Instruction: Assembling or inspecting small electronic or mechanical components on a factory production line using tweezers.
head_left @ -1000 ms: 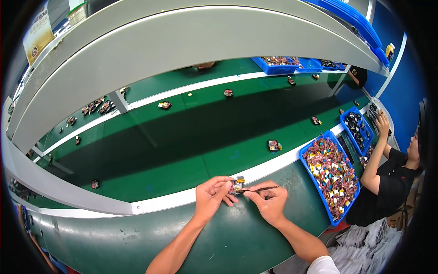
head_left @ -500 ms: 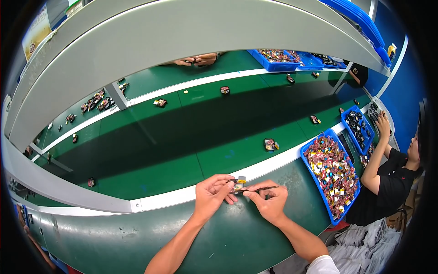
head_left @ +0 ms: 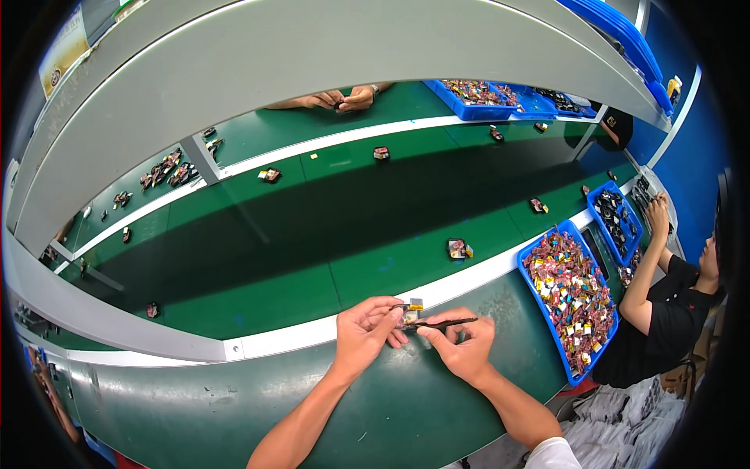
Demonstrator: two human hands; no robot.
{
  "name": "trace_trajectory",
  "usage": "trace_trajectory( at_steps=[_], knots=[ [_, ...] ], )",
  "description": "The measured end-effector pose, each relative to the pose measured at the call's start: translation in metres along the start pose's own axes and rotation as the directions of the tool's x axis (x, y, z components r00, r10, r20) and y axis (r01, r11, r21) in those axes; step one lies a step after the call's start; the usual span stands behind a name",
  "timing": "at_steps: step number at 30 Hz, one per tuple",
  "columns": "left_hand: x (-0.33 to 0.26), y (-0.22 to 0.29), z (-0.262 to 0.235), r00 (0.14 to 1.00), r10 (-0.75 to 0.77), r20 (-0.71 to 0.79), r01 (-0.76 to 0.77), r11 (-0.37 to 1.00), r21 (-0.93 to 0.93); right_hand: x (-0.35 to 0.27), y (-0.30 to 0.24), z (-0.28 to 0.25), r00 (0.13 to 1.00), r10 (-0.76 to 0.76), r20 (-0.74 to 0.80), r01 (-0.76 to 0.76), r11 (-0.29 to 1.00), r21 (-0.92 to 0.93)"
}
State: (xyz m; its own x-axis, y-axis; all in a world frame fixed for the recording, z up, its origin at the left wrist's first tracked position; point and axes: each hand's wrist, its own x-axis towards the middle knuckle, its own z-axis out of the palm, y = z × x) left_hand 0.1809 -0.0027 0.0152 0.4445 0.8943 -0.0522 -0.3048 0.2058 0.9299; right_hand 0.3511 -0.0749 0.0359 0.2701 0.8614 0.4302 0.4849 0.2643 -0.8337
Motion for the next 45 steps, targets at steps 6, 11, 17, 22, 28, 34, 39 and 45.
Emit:
trace_trajectory(
  at_steps=[6, 11, 17, 22, 28, 34, 39, 45],
  knots=[
    [-0.0001, -0.0012, -0.0002, 1.0, 0.002, -0.001, -0.002, 1.0, 0.009, -0.0006, 0.0011, 0.0012, 0.999, -0.045, 0.008, 0.045, 0.999, -0.007],
    [0.001, 0.0004, 0.0007, 1.0, 0.005, 0.004, -0.005, 1.0, 0.012, -0.0015, 0.0043, 0.0004, 0.996, -0.088, 0.007, 0.088, 0.996, -0.031],
    [0.0019, -0.0008, -0.0011, 1.0, -0.014, 0.022, 0.014, 1.0, -0.016, 0.0012, 0.0002, 0.0021, 0.995, -0.098, -0.007, 0.098, 0.995, 0.005],
    [0.0013, 0.0035, 0.0009, 0.999, 0.004, 0.048, -0.005, 1.0, 0.015, 0.0006, 0.0016, 0.0007, 0.98, -0.199, 0.026, 0.199, 0.98, -0.012],
    [0.0006, 0.0038, 0.0017, 1.0, 0.006, 0.008, -0.006, 0.998, 0.059, 0.0019, -0.0006, 0.0045, 0.931, -0.362, 0.048, 0.365, 0.927, -0.087],
    [0.0004, 0.0041, 0.0045, 1.0, 0.005, -0.027, -0.003, 0.996, 0.094, -0.0002, 0.0004, 0.0045, 0.899, -0.431, 0.079, 0.438, 0.886, -0.152],
    [0.0009, 0.0038, 0.0063, 0.999, 0.02, -0.03, -0.016, 0.991, 0.13, -0.003, 0.0044, 0.0073, 0.89, -0.454, 0.048, 0.456, 0.877, -0.15],
    [0.0042, 0.0076, 0.0049, 0.999, -0.024, -0.046, 0.032, 0.983, 0.179, -0.0001, 0.0043, 0.0096, 0.898, -0.438, 0.033, 0.439, 0.89, -0.126]
  ],
)
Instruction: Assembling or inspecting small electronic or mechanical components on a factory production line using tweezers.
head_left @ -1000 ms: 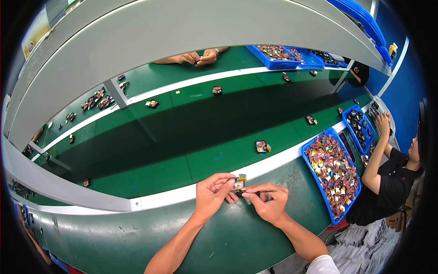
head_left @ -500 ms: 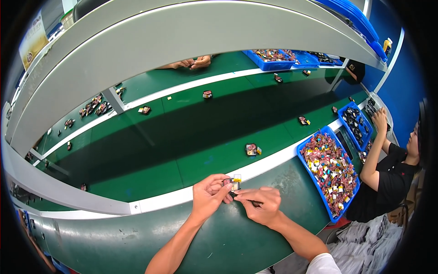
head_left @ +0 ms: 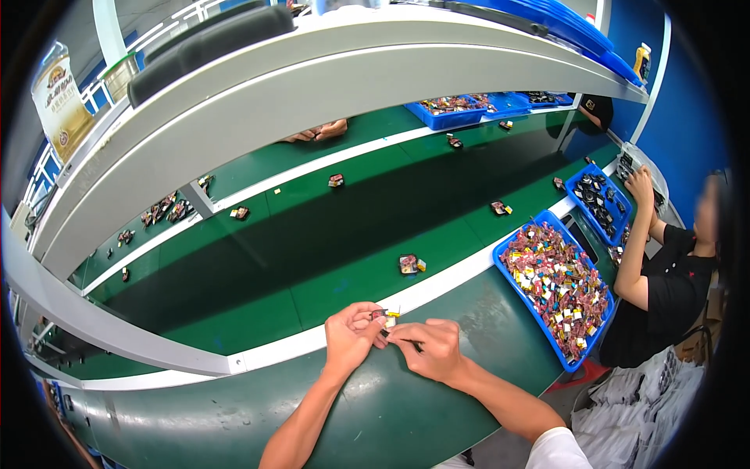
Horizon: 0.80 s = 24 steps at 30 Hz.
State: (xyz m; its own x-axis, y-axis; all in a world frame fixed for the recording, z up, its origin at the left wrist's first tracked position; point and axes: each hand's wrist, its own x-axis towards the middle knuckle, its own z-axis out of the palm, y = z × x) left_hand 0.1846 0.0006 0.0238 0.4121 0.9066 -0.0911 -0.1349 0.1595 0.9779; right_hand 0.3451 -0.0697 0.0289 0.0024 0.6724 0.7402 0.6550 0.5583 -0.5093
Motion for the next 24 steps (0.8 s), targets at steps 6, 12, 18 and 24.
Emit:
trace_trajectory(
  at_steps=[6, 12, 18, 24],
  knots=[
    [0.034, 0.017, -0.029, 0.969, 0.028, -0.244, -0.008, 0.997, 0.081, 0.009, 0.006, -0.011, 0.968, 0.187, -0.166, -0.171, 0.979, 0.108],
    [0.086, 0.008, -0.13, 0.797, 0.473, -0.375, 0.077, 0.536, 0.841, 0.011, 0.007, -0.012, 0.917, 0.35, -0.19, -0.316, 0.93, 0.189],
    [0.092, 0.042, -0.056, 0.71, 0.697, -0.103, -0.115, 0.259, 0.959, 0.009, 0.019, -0.023, 0.904, 0.335, -0.266, -0.309, 0.942, 0.134],
    [0.13, 0.035, 0.013, 0.938, 0.248, 0.243, -0.342, 0.545, 0.765, 0.009, 0.022, -0.025, 0.887, 0.38, -0.264, -0.361, 0.925, 0.116]
  ],
)
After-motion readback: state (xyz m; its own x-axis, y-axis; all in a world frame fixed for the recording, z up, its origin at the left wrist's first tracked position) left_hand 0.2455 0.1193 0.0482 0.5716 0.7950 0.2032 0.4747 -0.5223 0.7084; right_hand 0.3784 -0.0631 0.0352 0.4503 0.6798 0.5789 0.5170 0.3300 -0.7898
